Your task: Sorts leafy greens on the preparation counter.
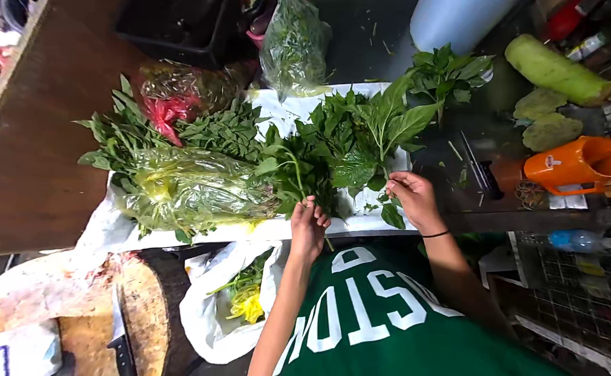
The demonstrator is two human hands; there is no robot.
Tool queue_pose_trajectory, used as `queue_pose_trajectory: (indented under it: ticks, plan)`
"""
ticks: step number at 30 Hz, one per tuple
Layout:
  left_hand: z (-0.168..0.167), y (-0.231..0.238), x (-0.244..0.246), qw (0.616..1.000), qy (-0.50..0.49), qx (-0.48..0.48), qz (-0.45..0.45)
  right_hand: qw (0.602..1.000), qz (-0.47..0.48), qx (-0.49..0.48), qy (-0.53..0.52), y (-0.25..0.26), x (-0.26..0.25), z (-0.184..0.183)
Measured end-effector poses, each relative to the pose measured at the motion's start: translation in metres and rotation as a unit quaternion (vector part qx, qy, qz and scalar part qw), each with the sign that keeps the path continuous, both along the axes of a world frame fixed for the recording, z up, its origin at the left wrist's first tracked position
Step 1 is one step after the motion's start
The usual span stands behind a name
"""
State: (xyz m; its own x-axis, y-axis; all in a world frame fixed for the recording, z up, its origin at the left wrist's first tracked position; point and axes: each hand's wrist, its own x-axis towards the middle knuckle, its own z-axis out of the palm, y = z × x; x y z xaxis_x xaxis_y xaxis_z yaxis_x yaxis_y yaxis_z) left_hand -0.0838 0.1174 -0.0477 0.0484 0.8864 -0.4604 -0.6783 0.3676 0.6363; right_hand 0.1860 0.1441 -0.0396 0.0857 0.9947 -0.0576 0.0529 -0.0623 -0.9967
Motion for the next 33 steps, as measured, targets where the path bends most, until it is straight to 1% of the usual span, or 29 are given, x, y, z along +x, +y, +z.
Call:
queue_pose_trajectory:
  ticks: [2, 4, 7, 10, 11, 13, 15, 16, 18, 20, 22, 23, 25, 27, 29, 31, 33]
  plan:
    - [-0.008, 0.001, 0.009, 1.0, 0.002, -0.017, -0.027, 0.999, 0.042, 0.018, 0.009, -0.004, -0.017, 0.014]
    - [-0.018, 0.002, 0.017, 0.998, -0.018, -0.027, -0.045, 0.996, 0.082, 0.019, 0.035, -0.001, -0.036, 0.024]
    - [-0.032, 0.004, 0.023, 0.994, -0.08, -0.012, -0.072, 0.981, 0.122, -0.001, 0.149, 0.005, -0.067, 0.038]
    - [-0.039, 0.006, 0.03, 0.989, -0.115, 0.005, -0.097, 0.945, 0.125, -0.077, 0.292, 0.011, -0.095, 0.038]
    - [-0.039, 0.006, 0.032, 0.987, -0.119, 0.015, -0.104, 0.933, 0.122, -0.115, 0.318, 0.011, -0.102, 0.033]
    - [-0.036, 0.006, 0.034, 0.986, -0.119, 0.031, -0.109, 0.922, 0.108, -0.191, 0.318, 0.008, -0.109, 0.015]
    - [-0.036, 0.009, 0.037, 0.989, -0.101, 0.028, -0.099, 0.929, 0.08, -0.245, 0.268, 0.002, -0.111, -0.002]
    - [-0.038, 0.01, 0.038, 0.992, -0.078, 0.023, -0.094, 0.937, 0.07, -0.253, 0.23, -0.001, -0.11, -0.008]
    - [-0.041, 0.01, 0.039, 0.995, -0.026, 0.017, -0.096, 0.962, 0.071, -0.233, 0.122, -0.008, -0.106, -0.014]
    - [-0.038, 0.008, 0.04, 0.994, 0.006, 0.014, -0.104, 0.977, 0.1, -0.19, -0.013, -0.014, -0.101, -0.014]
    - [-0.035, 0.008, 0.039, 0.992, 0.038, 0.0, -0.121, 0.969, 0.139, -0.158, -0.129, -0.019, -0.101, -0.009]
    - [-0.034, 0.008, 0.039, 0.991, 0.058, -0.01, -0.123, 0.961, 0.161, -0.144, -0.172, -0.021, -0.102, -0.007]
    - [-0.032, 0.008, 0.04, 0.99, 0.089, -0.018, -0.107, 0.945, 0.204, -0.082, -0.241, -0.023, -0.1, -0.011]
    - [-0.031, 0.009, 0.034, 0.993, 0.088, -0.009, -0.082, 0.933, 0.225, -0.03, -0.28, -0.018, -0.093, -0.017]
    - [-0.031, 0.009, 0.025, 0.996, 0.067, 0.004, -0.057, 0.936, 0.207, -0.011, -0.285, -0.003, -0.083, -0.02]
    - [-0.027, 0.004, 0.013, 0.998, 0.035, 0.001, -0.047, 0.938, 0.169, -0.033, -0.301, 0.021, -0.071, -0.026]
    - [-0.02, -0.005, 0.0, 0.998, 0.017, -0.008, -0.053, 0.935, 0.105, -0.066, -0.333, 0.057, -0.06, -0.048]
